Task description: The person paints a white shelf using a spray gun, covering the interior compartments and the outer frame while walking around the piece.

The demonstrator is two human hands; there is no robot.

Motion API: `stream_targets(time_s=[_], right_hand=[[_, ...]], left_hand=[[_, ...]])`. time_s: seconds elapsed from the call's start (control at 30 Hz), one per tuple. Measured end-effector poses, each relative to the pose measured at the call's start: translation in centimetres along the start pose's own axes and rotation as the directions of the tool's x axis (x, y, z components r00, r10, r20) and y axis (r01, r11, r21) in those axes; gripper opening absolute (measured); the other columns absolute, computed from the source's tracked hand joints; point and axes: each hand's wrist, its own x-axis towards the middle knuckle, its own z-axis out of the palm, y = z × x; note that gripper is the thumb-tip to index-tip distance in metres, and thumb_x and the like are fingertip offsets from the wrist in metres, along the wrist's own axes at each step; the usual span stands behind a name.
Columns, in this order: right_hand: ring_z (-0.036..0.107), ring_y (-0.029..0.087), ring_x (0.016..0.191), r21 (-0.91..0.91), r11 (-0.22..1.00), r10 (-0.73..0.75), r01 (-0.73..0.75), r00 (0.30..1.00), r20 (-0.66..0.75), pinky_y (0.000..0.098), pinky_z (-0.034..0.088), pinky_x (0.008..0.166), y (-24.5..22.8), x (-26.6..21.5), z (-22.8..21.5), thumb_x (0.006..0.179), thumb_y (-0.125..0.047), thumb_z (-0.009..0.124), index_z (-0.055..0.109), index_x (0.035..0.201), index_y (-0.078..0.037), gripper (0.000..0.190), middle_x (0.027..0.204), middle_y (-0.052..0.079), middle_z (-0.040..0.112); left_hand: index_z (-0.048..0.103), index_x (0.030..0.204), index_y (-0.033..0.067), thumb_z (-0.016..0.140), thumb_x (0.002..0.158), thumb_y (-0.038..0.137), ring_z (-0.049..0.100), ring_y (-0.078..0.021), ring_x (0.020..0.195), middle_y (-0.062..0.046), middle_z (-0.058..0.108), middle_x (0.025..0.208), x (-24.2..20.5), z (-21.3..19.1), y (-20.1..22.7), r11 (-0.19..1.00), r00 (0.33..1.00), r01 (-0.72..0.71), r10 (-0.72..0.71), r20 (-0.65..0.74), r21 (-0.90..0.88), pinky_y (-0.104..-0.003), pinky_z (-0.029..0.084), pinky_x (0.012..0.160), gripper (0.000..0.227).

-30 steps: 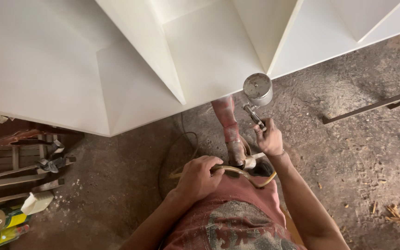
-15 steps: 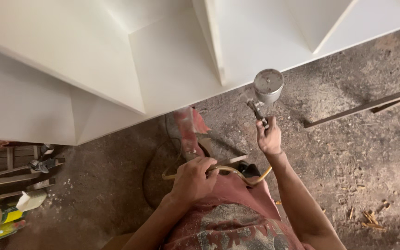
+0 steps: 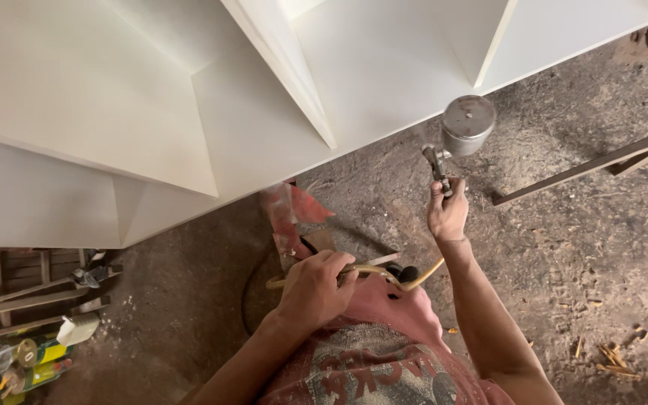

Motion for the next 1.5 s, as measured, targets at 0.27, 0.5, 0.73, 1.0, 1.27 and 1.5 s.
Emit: stream_targets(time_s=[0.27, 0.5, 0.73, 1.0, 1.27, 1.5], right_hand=[[0.060, 0.029, 0.063, 0.033, 0.994, 0.100, -0.107, 0.981, 0.165, 0.0438, 0.051, 0.057, 0.0, -0.8, 1.7, 0.098, -0.072, 0.042, 0.050, 0.108, -0.002, 0.071, 0.076, 0.015, 0.062], [0.060, 0.028, 0.066, 0.143, 0.989, -0.050, 0.019, 0.976, 0.212, 0.0444, 0.049, 0.063, -2.6, -2.9, 1.5, 0.102, -0.073, 0.048, 0.052, 0.111, 0.000, 0.074, 0.076, 0.016, 0.060], [0.054, 0.020, 0.057, 0.084, 0.995, 0.031, -0.055, 0.961, 0.273, 0.0377, 0.046, 0.050, 0.3, -1.2, 0.4, 0.095, -0.076, 0.041, 0.051, 0.107, -0.004, 0.074, 0.071, 0.009, 0.058], [0.057, 0.020, 0.063, 0.070, 0.995, 0.066, -0.069, 0.997, 0.051, 0.0383, 0.047, 0.061, 3.7, 2.7, -2.8, 0.104, -0.071, 0.048, 0.051, 0.110, 0.000, 0.071, 0.069, 0.010, 0.057], [0.057, 0.017, 0.071, 0.092, 0.996, -0.002, 0.014, 0.992, -0.126, 0.0356, 0.049, 0.065, 5.1, 5.4, -5.1, 0.109, -0.064, 0.051, 0.050, 0.110, 0.000, 0.065, 0.079, 0.007, 0.058], [0.050, 0.013, 0.071, 0.205, 0.979, 0.045, 0.002, 0.973, -0.227, 0.0323, 0.044, 0.064, 6.8, 6.5, -5.3, 0.112, -0.067, 0.053, 0.049, 0.110, -0.001, 0.066, 0.079, 0.006, 0.055]], left_hand=[[0.071, 0.108, 0.0044, 0.072, 0.089, 0.018, 0.072, -0.0323, 0.078, -0.015, 0.073, 0.092, 0.3, -0.2, 0.2, 1.000, 0.999, -0.001, 0.002, -0.038, 0.027, -0.045, 0.056, 0.071, 0.023], [0.072, 0.108, 0.0042, 0.073, 0.089, 0.018, 0.072, -0.0316, 0.074, -0.015, 0.073, 0.093, 0.7, 0.5, 0.7, 1.000, 0.998, -0.020, 0.021, -0.057, 0.006, -0.044, 0.057, 0.069, 0.024], [0.070, 0.109, 0.0025, 0.071, 0.091, 0.020, 0.071, -0.0270, 0.068, -0.013, 0.071, 0.088, 1.8, 1.2, 1.3, 1.000, 0.998, 0.019, -0.019, 0.054, 0.010, -0.043, 0.056, 0.063, 0.025], [0.070, 0.106, 0.0020, 0.070, 0.092, 0.016, 0.071, -0.0290, 0.069, -0.014, 0.071, 0.089, 3.2, 2.0, 1.8, 0.999, 0.998, -0.036, 0.037, 0.048, -0.004, -0.044, 0.056, 0.063, 0.020], [0.070, 0.100, 0.0037, 0.072, 0.089, 0.014, 0.070, -0.0321, 0.072, -0.014, 0.071, 0.088, 4.6, 2.5, 2.6, 0.992, 0.992, -0.125, 0.125, 0.025, 0.002, -0.046, 0.054, 0.064, 0.015], [0.071, 0.101, 0.0047, 0.071, 0.091, 0.016, 0.070, -0.0308, 0.068, -0.013, 0.071, 0.086, 4.6, 2.4, 2.6, 0.996, 0.996, -0.085, 0.085, 0.031, -0.007, -0.045, 0.054, 0.062, 0.015]])
